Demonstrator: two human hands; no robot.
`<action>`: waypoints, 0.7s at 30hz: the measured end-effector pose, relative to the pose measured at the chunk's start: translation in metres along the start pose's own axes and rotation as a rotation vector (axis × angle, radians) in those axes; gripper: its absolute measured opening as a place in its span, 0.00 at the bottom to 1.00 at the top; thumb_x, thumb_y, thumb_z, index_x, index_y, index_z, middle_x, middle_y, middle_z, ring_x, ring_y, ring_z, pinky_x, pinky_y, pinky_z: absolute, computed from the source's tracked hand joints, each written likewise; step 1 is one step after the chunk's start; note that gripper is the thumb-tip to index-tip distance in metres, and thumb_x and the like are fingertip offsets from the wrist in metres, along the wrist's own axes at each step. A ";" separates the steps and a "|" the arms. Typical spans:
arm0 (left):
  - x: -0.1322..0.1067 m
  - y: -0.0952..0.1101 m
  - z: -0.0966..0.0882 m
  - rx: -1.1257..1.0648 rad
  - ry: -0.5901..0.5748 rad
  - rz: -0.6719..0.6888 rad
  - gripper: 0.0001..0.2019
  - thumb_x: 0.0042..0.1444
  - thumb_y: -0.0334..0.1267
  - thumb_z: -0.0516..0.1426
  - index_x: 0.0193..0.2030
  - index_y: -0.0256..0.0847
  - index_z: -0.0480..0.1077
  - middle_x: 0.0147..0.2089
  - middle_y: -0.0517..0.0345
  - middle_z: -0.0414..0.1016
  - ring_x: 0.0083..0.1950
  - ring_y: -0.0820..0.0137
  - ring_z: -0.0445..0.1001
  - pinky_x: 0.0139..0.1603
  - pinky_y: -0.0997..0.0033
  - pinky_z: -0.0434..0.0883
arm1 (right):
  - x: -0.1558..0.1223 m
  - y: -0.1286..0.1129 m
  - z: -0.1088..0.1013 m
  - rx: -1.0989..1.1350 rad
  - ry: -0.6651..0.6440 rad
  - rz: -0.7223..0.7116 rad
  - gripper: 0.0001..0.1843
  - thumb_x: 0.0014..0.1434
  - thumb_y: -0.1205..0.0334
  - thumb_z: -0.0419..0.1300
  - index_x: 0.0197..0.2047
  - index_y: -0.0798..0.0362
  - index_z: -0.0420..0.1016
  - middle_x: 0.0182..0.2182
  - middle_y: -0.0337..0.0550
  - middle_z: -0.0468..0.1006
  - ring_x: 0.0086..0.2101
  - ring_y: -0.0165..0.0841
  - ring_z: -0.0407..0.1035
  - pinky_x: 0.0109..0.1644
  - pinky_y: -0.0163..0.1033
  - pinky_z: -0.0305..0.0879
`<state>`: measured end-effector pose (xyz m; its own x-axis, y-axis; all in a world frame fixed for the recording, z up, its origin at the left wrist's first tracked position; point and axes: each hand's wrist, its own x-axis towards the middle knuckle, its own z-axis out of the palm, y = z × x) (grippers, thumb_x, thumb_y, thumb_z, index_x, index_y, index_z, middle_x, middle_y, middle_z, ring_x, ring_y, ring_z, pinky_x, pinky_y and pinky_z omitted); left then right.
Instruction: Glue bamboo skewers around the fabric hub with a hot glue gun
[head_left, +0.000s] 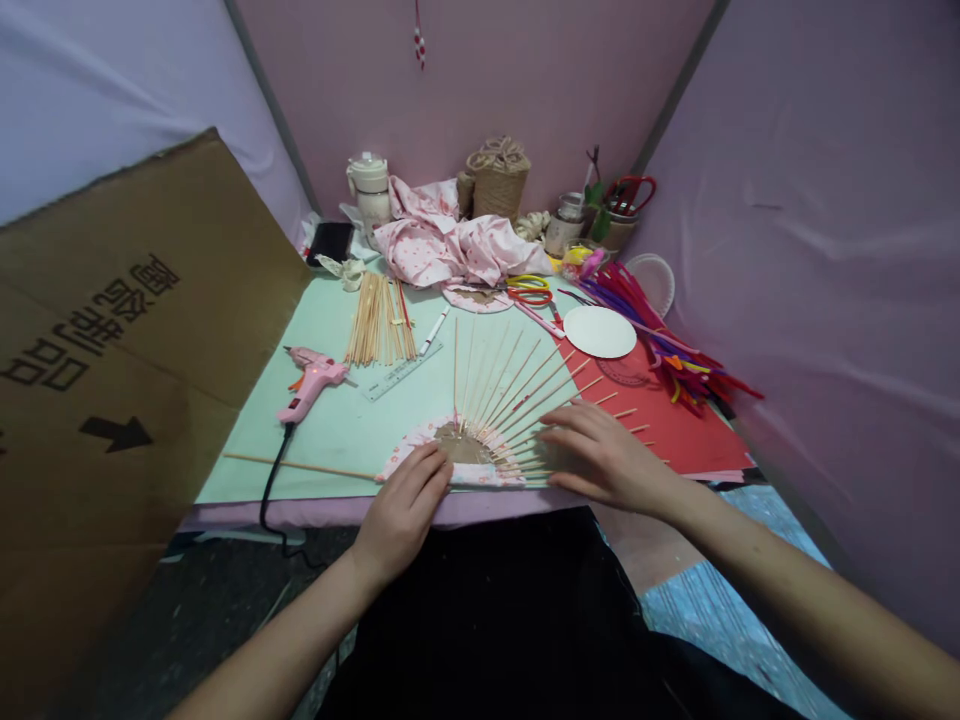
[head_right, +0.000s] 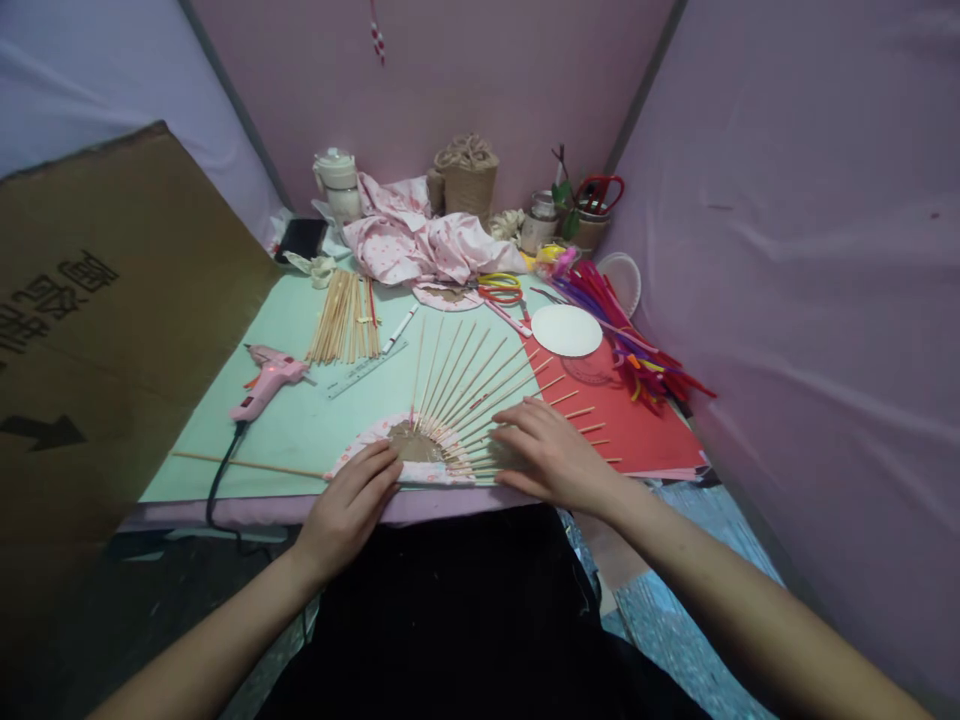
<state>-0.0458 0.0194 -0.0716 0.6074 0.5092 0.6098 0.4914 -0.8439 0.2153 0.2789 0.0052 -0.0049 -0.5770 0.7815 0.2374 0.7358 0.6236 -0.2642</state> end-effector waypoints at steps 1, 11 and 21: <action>0.001 0.000 0.000 -0.009 -0.002 0.003 0.17 0.63 0.25 0.54 0.58 0.33 0.68 0.55 0.38 0.74 0.65 0.55 0.67 0.61 0.51 0.71 | -0.002 -0.004 0.003 0.001 -0.016 -0.016 0.23 0.61 0.48 0.62 0.55 0.51 0.71 0.53 0.58 0.75 0.53 0.50 0.69 0.61 0.64 0.59; 0.007 0.004 -0.003 -0.014 0.010 0.061 0.16 0.63 0.25 0.54 0.57 0.32 0.67 0.54 0.39 0.75 0.63 0.56 0.67 0.60 0.50 0.71 | -0.011 -0.009 0.013 -0.011 -0.025 -0.057 0.15 0.62 0.61 0.60 0.52 0.55 0.70 0.49 0.57 0.76 0.49 0.46 0.71 0.61 0.63 0.59; 0.025 0.008 -0.023 0.171 -0.282 -0.288 0.33 0.56 0.42 0.64 0.65 0.34 0.60 0.66 0.33 0.62 0.67 0.45 0.61 0.66 0.41 0.61 | -0.007 -0.015 0.010 -0.016 -0.084 -0.036 0.19 0.61 0.62 0.59 0.55 0.56 0.67 0.49 0.56 0.74 0.50 0.46 0.68 0.60 0.61 0.60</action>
<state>-0.0416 0.0217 -0.0370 0.5657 0.7659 0.3056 0.7475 -0.6327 0.2022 0.2685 -0.0090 -0.0122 -0.6305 0.7581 0.1668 0.7191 0.6513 -0.2422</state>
